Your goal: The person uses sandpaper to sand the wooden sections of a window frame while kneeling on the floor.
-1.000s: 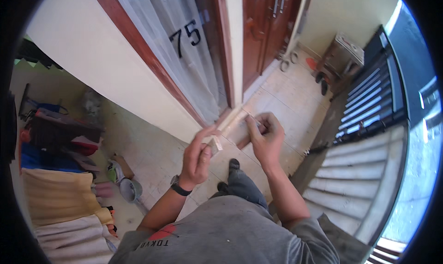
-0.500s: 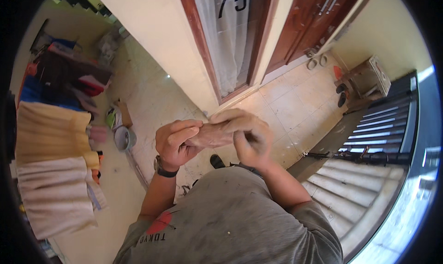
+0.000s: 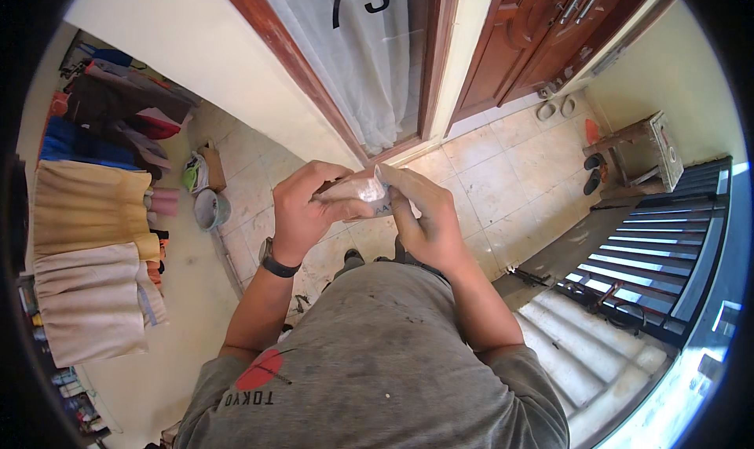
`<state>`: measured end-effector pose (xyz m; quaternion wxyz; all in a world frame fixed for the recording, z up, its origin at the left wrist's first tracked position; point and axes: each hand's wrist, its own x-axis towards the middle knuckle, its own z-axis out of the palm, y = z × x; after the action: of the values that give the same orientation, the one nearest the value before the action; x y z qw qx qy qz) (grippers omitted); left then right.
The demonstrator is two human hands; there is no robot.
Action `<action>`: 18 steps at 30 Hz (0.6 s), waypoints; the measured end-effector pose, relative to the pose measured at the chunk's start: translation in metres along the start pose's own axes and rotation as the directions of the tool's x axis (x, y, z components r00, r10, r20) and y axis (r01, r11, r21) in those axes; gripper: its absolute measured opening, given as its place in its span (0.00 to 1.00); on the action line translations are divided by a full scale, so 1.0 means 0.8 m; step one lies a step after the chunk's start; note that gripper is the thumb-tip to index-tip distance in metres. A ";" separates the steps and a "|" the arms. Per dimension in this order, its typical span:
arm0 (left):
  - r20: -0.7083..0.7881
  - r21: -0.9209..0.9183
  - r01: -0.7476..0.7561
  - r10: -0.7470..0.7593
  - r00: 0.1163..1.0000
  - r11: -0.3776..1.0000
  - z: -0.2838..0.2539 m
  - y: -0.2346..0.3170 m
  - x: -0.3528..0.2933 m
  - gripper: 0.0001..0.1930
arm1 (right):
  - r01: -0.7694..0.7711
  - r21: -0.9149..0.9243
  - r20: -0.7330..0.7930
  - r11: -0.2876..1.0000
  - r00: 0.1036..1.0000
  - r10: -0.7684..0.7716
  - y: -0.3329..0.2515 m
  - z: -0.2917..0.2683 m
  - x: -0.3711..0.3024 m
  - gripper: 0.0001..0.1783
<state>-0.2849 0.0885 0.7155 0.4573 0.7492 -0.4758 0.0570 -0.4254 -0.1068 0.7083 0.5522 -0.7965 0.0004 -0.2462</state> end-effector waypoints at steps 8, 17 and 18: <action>-0.002 -0.321 0.359 -0.380 0.925 0.877 0.055 0.015 0.022 0.16 | -0.232 0.698 0.199 0.678 0.972 0.128 0.028 -0.045 0.027 0.30; -0.041 -0.220 0.148 -0.160 0.986 0.964 0.090 0.036 0.050 0.20 | -0.287 0.590 -0.029 0.755 0.927 0.375 0.053 -0.046 0.030 0.21; -0.023 -0.264 0.132 -0.143 0.989 0.955 0.093 0.036 0.050 0.21 | -0.280 0.589 -0.028 0.758 0.930 0.366 0.055 -0.049 0.032 0.21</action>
<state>-0.3113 0.0033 0.7122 0.5651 0.7121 -0.4160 -0.0227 -0.4066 -0.1656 0.6899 0.7991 -0.5606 0.1028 -0.1913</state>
